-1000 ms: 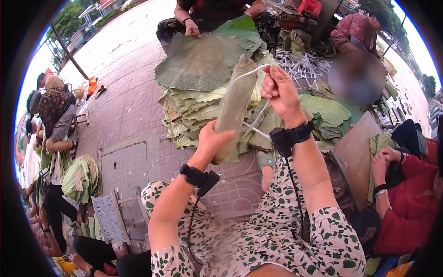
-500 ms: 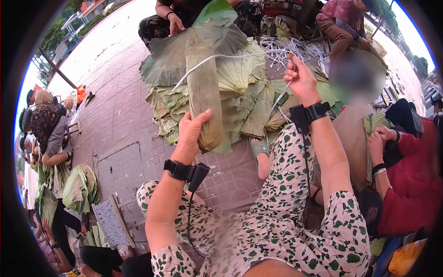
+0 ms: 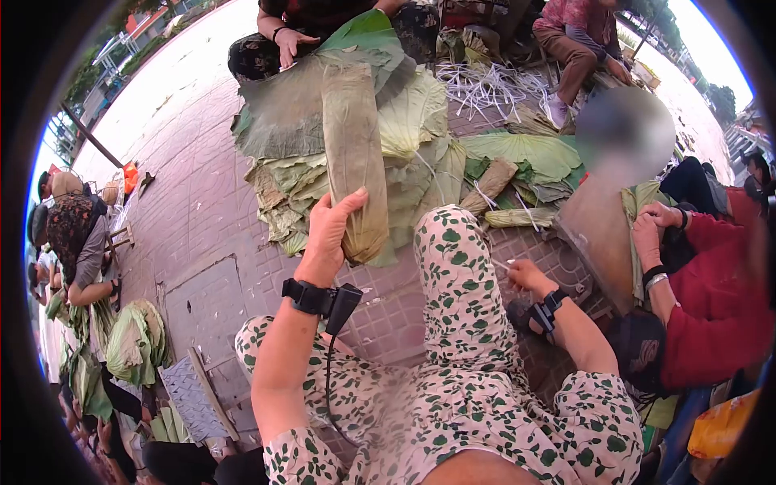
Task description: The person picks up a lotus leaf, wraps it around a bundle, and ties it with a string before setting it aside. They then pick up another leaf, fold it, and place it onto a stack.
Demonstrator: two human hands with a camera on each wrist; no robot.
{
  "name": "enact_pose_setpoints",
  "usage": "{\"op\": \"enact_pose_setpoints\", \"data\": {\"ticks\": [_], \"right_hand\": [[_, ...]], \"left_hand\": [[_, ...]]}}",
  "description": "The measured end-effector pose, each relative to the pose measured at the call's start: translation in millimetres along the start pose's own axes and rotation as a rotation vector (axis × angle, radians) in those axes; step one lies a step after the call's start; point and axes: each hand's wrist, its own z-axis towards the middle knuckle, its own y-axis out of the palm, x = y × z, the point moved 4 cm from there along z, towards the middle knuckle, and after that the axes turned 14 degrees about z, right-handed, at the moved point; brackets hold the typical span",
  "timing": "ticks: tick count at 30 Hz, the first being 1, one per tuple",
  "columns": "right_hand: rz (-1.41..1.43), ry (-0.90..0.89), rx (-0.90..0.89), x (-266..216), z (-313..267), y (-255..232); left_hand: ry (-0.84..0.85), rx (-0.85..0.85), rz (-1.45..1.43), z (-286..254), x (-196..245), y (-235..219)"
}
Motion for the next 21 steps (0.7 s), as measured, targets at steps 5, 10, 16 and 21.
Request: {"op": "enact_pose_setpoints", "data": {"ticks": [5,10,16,21], "right_hand": [[-0.556,-0.264,0.051,-51.4,-7.3,-12.6],[0.245,-0.581,0.084,-224.0,-68.2,-13.1],[0.428,-0.722,-0.413,-324.1,-93.1,62.3],[0.344,-0.638,-0.462,-333.1,-62.0,129.5]], "left_hand": [[-0.078,-0.11,-0.133,-7.4,2.0,3.5],[-0.069,-0.181,-0.257,-4.6,1.5,1.7],[-0.051,-0.297,-0.416,-14.0,18.3,3.2],[-0.008,-0.382,-0.465,-15.6,25.1,6.5]]}}
